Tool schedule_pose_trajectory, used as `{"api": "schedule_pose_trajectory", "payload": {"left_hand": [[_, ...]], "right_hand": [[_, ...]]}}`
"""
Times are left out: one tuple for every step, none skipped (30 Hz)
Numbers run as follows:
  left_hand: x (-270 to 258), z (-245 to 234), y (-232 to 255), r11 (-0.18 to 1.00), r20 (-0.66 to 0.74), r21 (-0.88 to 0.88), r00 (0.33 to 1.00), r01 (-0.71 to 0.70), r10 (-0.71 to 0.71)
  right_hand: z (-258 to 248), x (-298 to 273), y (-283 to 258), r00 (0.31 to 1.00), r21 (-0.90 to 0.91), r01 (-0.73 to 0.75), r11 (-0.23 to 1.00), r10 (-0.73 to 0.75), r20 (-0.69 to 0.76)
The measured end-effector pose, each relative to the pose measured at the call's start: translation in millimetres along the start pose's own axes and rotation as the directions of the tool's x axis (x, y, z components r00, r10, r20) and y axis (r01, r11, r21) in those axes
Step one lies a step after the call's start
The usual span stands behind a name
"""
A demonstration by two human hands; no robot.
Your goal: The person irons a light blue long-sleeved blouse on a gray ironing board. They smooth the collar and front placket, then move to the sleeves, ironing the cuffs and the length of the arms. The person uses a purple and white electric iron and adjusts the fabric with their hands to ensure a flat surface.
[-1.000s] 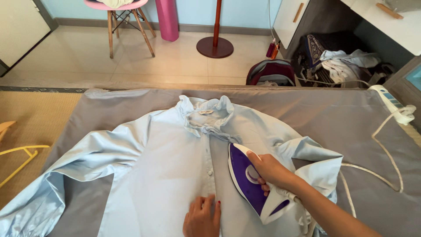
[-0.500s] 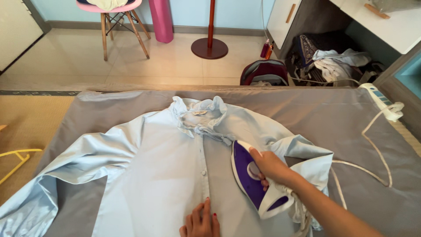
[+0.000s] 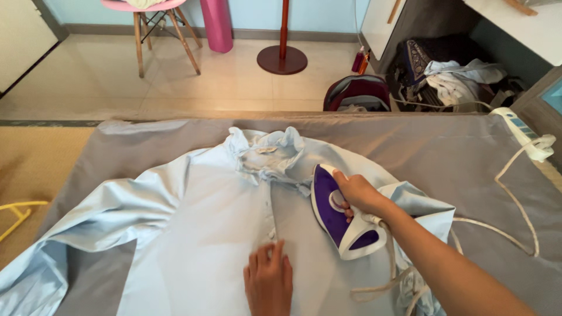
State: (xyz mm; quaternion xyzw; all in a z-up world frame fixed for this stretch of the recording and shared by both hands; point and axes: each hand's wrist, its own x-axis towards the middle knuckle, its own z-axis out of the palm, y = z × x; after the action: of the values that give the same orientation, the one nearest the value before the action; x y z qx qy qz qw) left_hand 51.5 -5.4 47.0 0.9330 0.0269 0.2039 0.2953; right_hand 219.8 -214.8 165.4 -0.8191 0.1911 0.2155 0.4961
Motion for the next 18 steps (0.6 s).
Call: {"api": "schedule_pose_trajectory", "payload": {"left_hand": [[23.6,-2.0,7.4,0.999,0.025,-0.033,0.999,-0.023,0.024],[47.0,-1.6,14.3,0.997,0.026,-0.057,0.998,-0.050,0.052],[69.0,0.4,19.5,0.994,0.025,-0.082,0.996,-0.078,0.080],[89.9,3.7,22.2,0.989,0.023,-0.103,0.994,-0.105,0.108],[112.1,9.8,24.3,0.985,0.005,-0.104,0.991,-0.135,0.136],[134.4,17.9,26.0,0.981,-0.014,-0.104,0.986,-0.166,0.166],[154.5,27.0,27.5,0.977,-0.017,-0.097,0.981,-0.192,0.191],[171.2,36.4,28.6,0.972,-0.020,-0.090,0.977,-0.215,0.215],[186.0,45.9,29.7,0.975,-0.004,-0.060,0.977,-0.213,0.213],[200.6,56.0,31.5,0.978,0.010,-0.032,0.978,-0.208,0.208],[213.8,65.8,33.1,0.979,0.024,-0.003,0.979,-0.203,0.203],[225.3,75.1,34.2,0.976,0.044,0.028,0.975,-0.218,0.217],[235.0,84.6,34.6,0.971,0.064,0.059,0.971,-0.233,0.230],[240.4,94.8,34.4,0.965,0.088,0.087,0.967,-0.245,0.238],[247.6,105.2,33.7,0.958,0.106,0.135,0.965,-0.252,0.239],[256.5,114.7,31.8,0.948,0.126,0.183,0.962,-0.261,0.241],[263.0,122.1,28.6,0.934,0.146,0.231,0.959,-0.271,0.242],[267.4,126.1,23.5,0.920,0.133,0.276,0.959,-0.279,0.251]], "right_hand": [[-1.5,3.6,-2.9,1.000,0.000,0.003,1.000,-0.003,0.004],[-2.9,7.1,-5.3,1.000,0.005,0.006,1.000,-0.006,0.008],[-3.9,10.6,-7.6,1.000,0.010,0.010,1.000,-0.010,0.011],[-3.9,14.7,-10.8,1.000,0.016,0.014,1.000,-0.015,0.016],[-4.9,19.0,-14.6,0.999,0.004,0.031,1.000,-0.031,0.016],[-6.2,23.8,-18.9,0.999,-0.006,0.048,0.999,-0.048,0.016],[-7.1,28.7,-23.5,0.998,-0.016,0.065,0.998,-0.065,0.016],[-7.3,33.2,-27.7,0.997,-0.007,0.069,0.998,-0.069,0.018],[-7.5,37.7,-31.7,0.997,0.002,0.073,0.997,-0.073,0.020],[-8.4,42.2,-35.7,0.997,0.008,0.076,0.997,-0.076,0.022],[-9.3,46.8,-39.1,0.996,0.005,0.078,0.997,-0.078,0.036],[-10.1,51.4,-42.4,0.995,0.004,0.081,0.997,-0.081,0.050],[-10.7,56.4,-45.5,0.994,0.003,0.084,0.997,-0.084,0.063],[-11.2,61.1,-47.1,0.994,0.013,0.084,0.996,-0.085,0.073],[-11.8,66.5,-49.1,0.993,0.022,0.084,0.996,-0.086,0.082],[-11.8,71.9,-51.0,0.992,0.034,0.083,0.996,-0.086,0.091],[-11.6,77.2,-52.6,0.991,0.035,0.087,0.996,-0.090,0.098],[-12.0,82.4,-54.4,0.990,0.034,0.092,0.995,-0.095,0.106]]}}
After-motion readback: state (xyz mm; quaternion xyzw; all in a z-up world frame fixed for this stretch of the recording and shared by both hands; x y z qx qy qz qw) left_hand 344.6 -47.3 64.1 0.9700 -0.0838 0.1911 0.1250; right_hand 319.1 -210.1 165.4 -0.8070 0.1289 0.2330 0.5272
